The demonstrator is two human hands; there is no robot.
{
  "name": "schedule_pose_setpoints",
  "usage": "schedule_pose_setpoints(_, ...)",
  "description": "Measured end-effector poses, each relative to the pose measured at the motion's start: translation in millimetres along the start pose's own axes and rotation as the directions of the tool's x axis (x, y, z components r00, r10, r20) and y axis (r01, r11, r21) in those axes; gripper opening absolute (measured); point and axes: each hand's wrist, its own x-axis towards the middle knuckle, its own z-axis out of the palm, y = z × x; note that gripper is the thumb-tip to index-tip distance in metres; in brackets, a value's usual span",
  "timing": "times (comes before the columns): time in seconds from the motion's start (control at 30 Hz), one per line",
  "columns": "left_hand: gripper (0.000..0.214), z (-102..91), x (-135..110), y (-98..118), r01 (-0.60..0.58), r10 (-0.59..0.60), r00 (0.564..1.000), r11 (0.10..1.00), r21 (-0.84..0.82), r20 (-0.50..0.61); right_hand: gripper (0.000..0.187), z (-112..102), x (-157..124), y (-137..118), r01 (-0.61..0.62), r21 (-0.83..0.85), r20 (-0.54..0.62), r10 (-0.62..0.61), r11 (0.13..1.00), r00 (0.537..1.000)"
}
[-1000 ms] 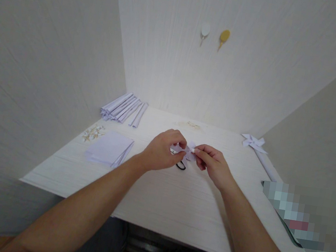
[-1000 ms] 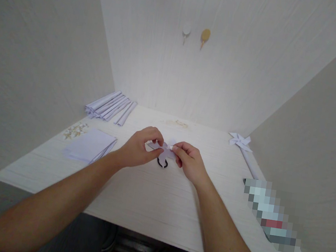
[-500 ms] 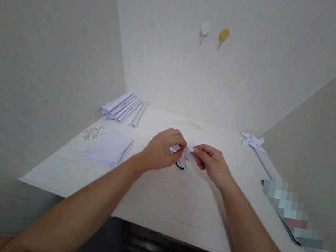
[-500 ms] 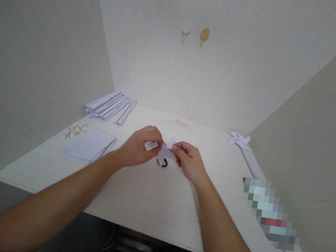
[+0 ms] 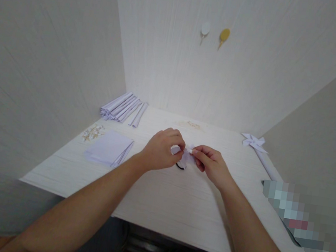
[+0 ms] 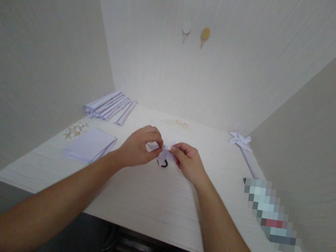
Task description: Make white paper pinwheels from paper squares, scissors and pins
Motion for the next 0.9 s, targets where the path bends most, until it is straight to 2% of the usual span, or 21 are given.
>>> schedule_pose_setpoints(0.2,0.007,-0.7,0.4,0.8,0.031,-0.032,0.999,0.999,0.018,0.016,0.032,0.1,-0.8,1.7,0.016,-0.052,0.025,-0.015,0.998,1.0)
schedule_pose_setpoints(0.53,0.004,-1.2,0.1,4.5,0.072,-0.088,0.995,0.963,0.261,0.053,0.034,3.1,-1.1,-0.6,0.073,-0.137,0.016,-0.071,0.988,0.997)
schedule_pose_setpoints(0.9,0.007,2.5,-0.9,5.2,0.076,-0.089,0.995,0.975,0.208,0.052,0.036,6.0,-2.1,2.7,0.091,-0.185,0.005,-0.091,0.979,0.996)
